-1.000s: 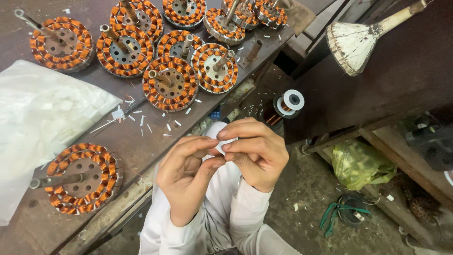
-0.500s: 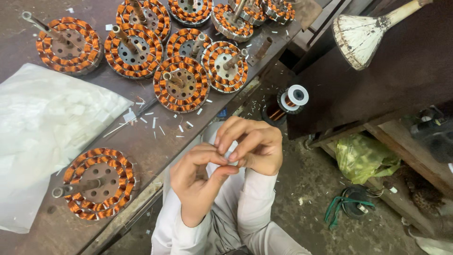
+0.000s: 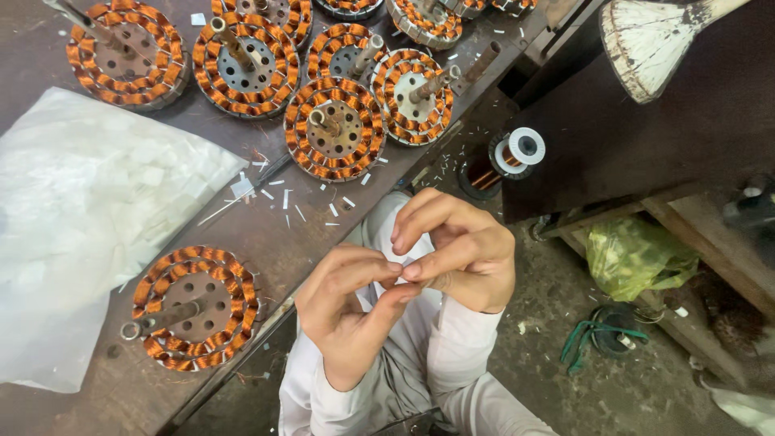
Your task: The person sits on the floor and assembles small white insulating pieces onto copper-wound stator components. They pick up insulators from a plastic bag, place them into slots on the stator, and occasionally use scissors to trim excess material.
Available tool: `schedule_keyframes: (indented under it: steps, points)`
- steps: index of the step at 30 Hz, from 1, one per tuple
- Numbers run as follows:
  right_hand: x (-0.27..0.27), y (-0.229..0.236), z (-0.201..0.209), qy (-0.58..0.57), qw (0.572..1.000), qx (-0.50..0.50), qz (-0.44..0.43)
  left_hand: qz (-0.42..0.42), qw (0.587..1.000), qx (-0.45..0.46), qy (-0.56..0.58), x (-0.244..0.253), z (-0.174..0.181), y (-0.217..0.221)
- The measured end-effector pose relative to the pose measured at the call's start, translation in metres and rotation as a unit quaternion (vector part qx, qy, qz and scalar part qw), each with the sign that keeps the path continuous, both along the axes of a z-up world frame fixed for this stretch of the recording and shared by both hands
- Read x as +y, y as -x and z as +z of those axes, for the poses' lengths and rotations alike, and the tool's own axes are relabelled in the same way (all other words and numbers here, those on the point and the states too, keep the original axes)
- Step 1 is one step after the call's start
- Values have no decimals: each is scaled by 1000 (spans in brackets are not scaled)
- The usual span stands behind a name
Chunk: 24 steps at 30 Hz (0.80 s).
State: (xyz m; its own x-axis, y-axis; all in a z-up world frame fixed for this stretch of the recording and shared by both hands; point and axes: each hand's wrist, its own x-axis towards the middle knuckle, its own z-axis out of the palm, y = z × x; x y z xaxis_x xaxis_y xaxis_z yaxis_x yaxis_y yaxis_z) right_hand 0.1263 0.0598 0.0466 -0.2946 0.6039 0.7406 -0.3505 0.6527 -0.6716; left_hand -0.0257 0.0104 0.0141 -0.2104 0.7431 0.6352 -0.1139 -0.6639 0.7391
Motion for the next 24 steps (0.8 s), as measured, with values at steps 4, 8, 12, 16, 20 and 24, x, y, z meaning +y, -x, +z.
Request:
schedule_keyframes:
  steps: [4, 8, 12, 16, 20, 24]
  points:
    - [-4, -2, 0, 49, 997, -43, -31, 20, 995, -5, 96, -7, 8, 2]
    - [-15, -5, 1, 95, 985, -101, -102, 54, 993, 20, 102, -6, 12, 2]
    - [-14, -4, 3, 119, 983, -97, -105, 59, 990, 32, 121, -2, 15, 3]
    - [-17, -5, 2, 103, 981, -101, -128, 24, 987, -12, 162, -3, 14, -1]
    - [-18, -3, 0, 78, 981, -94, -152, -11, 991, -43, 129, -2, 11, -2]
    - [-18, -5, 1, 64, 985, -86, -137, -11, 996, -34, 87, -2, 8, -3]
